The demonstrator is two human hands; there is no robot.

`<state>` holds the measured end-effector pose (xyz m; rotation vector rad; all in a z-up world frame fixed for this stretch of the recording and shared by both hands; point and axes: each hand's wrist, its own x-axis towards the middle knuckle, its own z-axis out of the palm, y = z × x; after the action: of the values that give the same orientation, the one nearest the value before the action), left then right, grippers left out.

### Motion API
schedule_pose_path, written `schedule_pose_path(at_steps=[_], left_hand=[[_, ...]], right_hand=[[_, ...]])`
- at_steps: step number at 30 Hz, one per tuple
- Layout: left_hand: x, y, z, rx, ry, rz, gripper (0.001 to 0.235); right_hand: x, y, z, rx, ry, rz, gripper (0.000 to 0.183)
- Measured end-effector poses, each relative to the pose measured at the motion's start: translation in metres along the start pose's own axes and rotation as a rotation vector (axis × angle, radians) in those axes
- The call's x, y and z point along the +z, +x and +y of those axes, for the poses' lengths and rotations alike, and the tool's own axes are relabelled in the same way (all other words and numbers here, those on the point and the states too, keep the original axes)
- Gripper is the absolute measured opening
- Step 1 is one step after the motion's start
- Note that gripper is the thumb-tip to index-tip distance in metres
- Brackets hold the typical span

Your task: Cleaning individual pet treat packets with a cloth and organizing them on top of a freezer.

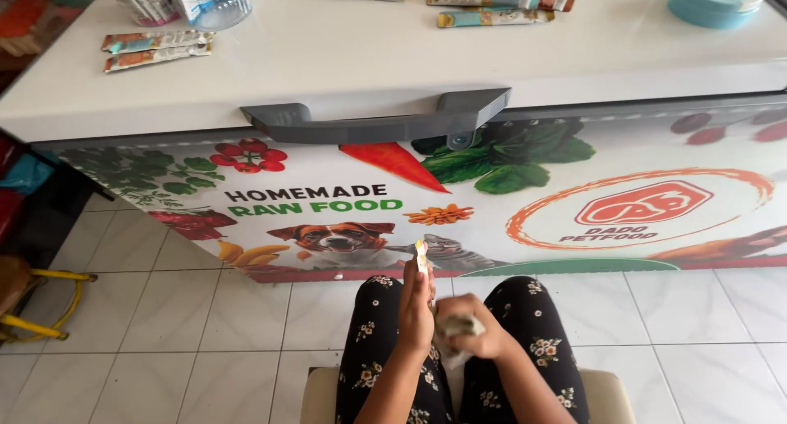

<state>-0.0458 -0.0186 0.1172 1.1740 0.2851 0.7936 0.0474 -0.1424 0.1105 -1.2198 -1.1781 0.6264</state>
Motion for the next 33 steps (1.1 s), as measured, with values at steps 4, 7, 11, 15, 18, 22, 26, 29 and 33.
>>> schedule_pose_path(at_steps=[4, 7, 11, 15, 18, 22, 26, 29, 33], left_hand=[[-0.016, -0.026, -0.014, -0.16, -0.072, -0.046, 0.056], [0.015, -0.067, -0.017, 0.126, 0.296, -0.297, 0.046], [0.023, -0.087, -0.013, 0.006, 0.269, -0.327, 0.055], [-0.007, -0.055, -0.005, 0.106, 0.116, 0.123, 0.044], [-0.028, -0.071, -0.077, -0.069, 0.127, 0.182, 0.048], [-0.023, -0.122, -0.154, -0.442, -0.113, 0.133, 0.052], [-0.033, -0.055, -0.062, -0.212, -0.054, 0.258, 0.05], [-0.03, -0.03, -0.003, 0.009, -0.022, 0.386, 0.053], [-0.023, -0.019, -0.014, -0.042, -0.133, 0.178, 0.049]], right_hand=[[0.004, 0.003, -0.017, -0.191, -0.035, 0.064, 0.025], [-0.048, 0.012, 0.059, 0.335, -0.441, 0.875, 0.009], [-0.049, 0.049, -0.008, -0.14, 0.351, 0.891, 0.018], [0.004, 0.028, 0.017, -0.327, 0.135, 0.237, 0.022], [0.006, 0.035, 0.03, -0.236, -0.044, 0.205, 0.023], [-0.023, 0.019, 0.054, 0.123, 0.089, 0.495, 0.023], [0.015, 0.008, 0.045, 0.075, 0.1, -0.046, 0.026], [0.006, 0.0, 0.051, 0.248, 0.099, -0.195, 0.038], [0.006, 0.011, 0.041, 0.025, 0.496, 0.242, 0.034]])
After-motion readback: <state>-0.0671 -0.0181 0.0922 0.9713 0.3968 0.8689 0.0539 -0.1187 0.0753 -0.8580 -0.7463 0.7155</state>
